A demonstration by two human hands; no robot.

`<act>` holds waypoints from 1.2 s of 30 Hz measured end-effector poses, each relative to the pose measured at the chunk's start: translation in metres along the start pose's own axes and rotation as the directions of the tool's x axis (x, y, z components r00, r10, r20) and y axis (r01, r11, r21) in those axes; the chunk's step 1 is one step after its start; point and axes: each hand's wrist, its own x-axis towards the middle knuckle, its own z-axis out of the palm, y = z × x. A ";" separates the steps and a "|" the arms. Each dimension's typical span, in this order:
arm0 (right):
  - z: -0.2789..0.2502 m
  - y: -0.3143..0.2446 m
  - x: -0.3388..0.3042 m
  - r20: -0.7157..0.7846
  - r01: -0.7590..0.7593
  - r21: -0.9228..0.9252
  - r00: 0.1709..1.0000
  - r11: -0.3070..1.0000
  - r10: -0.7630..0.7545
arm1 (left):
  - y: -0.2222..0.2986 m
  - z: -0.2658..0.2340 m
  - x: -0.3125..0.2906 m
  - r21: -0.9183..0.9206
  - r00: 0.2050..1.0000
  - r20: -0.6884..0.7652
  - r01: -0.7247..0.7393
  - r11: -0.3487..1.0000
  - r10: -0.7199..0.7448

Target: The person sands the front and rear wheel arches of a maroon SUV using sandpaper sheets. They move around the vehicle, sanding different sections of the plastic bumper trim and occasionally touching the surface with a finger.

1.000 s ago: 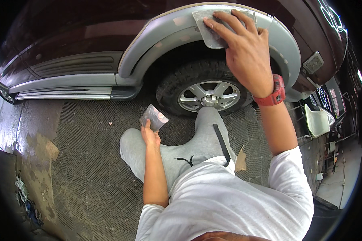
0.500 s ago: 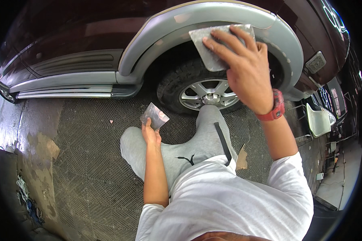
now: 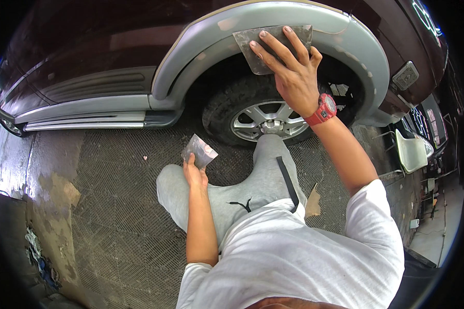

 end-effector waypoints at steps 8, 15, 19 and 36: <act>0.000 0.003 -0.007 0.038 -0.008 -0.068 0.999 0.998 0.010 | -0.002 -0.002 0.001 -0.015 1.000 0.031 -0.002 1.000 0.003; -0.039 -0.028 -0.001 0.068 -0.276 0.069 0.960 0.959 0.272 | 0.000 0.001 -0.001 -0.017 0.999 0.038 -0.001 1.000 0.002; -0.032 -0.044 0.005 0.040 -0.297 0.105 0.955 0.949 0.295 | 0.000 0.002 -0.003 -0.021 1.000 0.018 0.015 1.000 -0.014; 0.016 -0.070 0.004 0.029 -0.176 0.090 0.984 0.980 0.174 | 0.000 -0.001 0.000 -0.051 0.999 0.039 0.012 0.999 -0.010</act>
